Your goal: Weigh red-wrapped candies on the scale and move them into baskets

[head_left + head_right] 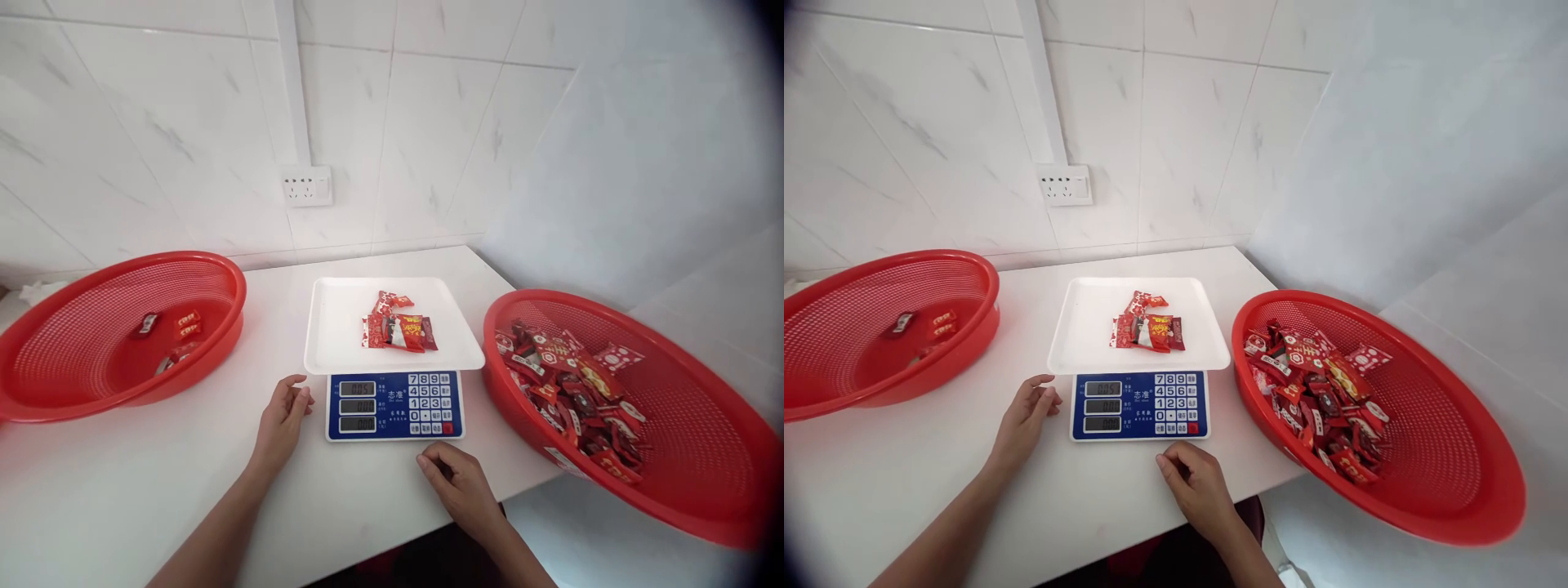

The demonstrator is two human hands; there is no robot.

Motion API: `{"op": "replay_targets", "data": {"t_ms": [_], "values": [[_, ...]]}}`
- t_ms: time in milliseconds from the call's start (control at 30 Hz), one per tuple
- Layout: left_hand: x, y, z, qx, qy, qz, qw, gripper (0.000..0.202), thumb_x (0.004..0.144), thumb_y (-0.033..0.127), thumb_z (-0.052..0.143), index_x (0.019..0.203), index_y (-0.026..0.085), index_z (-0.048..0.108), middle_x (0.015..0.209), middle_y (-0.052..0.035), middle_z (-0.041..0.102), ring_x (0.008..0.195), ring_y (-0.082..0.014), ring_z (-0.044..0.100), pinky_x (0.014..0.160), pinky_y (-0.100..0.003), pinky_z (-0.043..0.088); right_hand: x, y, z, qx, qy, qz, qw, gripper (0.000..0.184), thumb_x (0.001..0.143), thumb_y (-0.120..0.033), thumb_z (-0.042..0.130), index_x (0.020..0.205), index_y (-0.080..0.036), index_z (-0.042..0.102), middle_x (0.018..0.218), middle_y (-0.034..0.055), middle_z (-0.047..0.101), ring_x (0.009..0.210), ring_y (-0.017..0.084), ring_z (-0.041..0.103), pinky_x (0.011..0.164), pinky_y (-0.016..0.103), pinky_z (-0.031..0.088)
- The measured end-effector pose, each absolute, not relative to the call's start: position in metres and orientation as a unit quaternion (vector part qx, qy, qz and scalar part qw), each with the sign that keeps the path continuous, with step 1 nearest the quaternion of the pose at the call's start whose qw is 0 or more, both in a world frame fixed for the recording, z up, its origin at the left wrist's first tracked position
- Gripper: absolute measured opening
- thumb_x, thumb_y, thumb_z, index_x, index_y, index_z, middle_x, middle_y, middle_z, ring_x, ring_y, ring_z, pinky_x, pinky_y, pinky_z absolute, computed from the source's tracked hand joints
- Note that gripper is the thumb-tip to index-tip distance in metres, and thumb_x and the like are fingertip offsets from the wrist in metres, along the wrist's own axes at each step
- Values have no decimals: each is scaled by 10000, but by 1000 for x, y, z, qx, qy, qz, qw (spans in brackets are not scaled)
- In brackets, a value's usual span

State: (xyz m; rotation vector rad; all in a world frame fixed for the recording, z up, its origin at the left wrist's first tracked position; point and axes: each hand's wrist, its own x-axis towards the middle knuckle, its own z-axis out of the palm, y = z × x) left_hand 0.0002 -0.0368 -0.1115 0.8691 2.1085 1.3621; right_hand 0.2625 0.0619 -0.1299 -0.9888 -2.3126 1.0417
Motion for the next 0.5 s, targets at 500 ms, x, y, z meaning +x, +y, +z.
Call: {"op": "replay_targets", "data": {"t_ms": [500], "values": [[-72,-100,-37,304,898,180,-261,399,893,410,379,1174,176,538,1196,-147,591,1297,-339,332,1041,-632,161,266,62,-134,-341,-828,384,226,343,845,-470,463,657,-209,583,584,2,591,519,148,545,498,220,449]]}}
